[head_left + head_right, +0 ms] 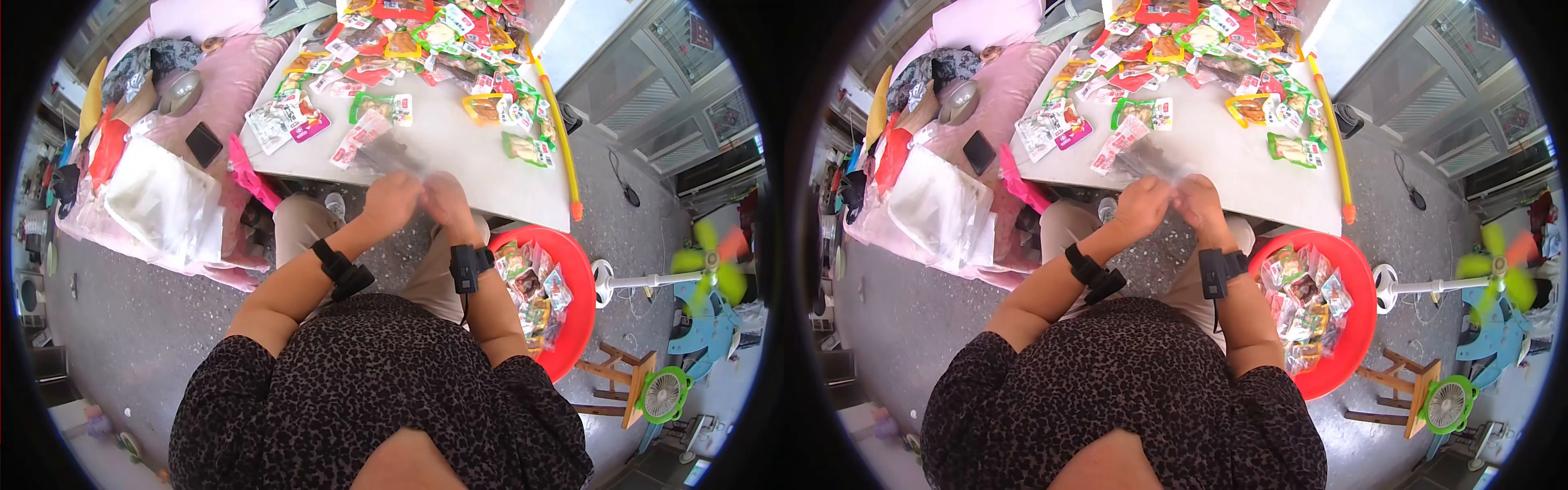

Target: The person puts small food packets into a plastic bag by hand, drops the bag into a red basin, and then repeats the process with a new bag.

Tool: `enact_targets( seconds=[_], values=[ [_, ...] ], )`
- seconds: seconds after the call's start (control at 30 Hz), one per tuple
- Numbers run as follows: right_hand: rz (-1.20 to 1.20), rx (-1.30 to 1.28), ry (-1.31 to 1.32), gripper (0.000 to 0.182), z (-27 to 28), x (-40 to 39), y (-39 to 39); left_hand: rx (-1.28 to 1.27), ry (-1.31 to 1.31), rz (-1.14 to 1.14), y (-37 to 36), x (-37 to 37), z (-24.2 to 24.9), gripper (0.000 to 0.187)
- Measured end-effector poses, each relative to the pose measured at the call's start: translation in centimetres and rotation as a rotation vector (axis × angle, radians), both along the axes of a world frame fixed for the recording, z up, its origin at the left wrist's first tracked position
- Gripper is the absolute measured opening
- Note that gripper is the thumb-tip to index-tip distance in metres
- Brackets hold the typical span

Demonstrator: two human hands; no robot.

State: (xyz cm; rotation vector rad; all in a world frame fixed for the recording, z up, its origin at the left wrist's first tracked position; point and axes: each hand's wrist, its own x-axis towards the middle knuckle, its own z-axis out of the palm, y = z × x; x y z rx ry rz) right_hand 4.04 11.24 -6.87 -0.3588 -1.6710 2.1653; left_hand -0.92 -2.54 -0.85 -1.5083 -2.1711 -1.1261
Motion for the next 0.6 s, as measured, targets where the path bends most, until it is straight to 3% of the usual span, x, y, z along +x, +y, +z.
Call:
enact_targets(
  seconds=[0.07,0.1,0.17,0.23,0.33,0.4,0.47,0.6],
  values=[
    [-0.018,0.265,0.098,0.006,-1.3,-1.5,0.0,0.023,0.057,-0.04,0.1,-0.5,-1.0,0.01],
    [-0.022,0.315,0.074,0.008,-0.8,-2.1,-0.2,0.027,0.082,-0.051,0.2,-0.8,-1.2,0.009],
    [-0.011,0.684,-0.012,0.011,0.4,-2.3,-0.5,0.033,0.132,-0.069,0.1,-1.2,-1.5,0.008],
    [0.014,1.326,-0.142,0.012,1.7,-2.2,-0.3,-0.038,0.099,-0.024,-0.2,-1.4,-1.7,0.011],
    [0.008,1.306,0.0,0.011,3.1,-0.4,-0.5,-0.077,0.106,0.055,-1.0,-0.8,-1.0,0.021],
    [0.016,0.466,0.086,0.007,0.1,0.1,0.7,-0.068,0.134,0.072,-1.7,-0.6,-1.1,0.029],
    [-0.05,-0.021,0.109,0.006,-2.7,0.7,2.0,-0.046,0.171,0.047,-2.7,-0.7,-1.6,0.037],
    [-0.188,-0.17,0.008,0.021,-3.5,0.8,3.8,-0.113,0.264,0.119,-2.9,-1.5,-4.0,0.038]
  ],
)
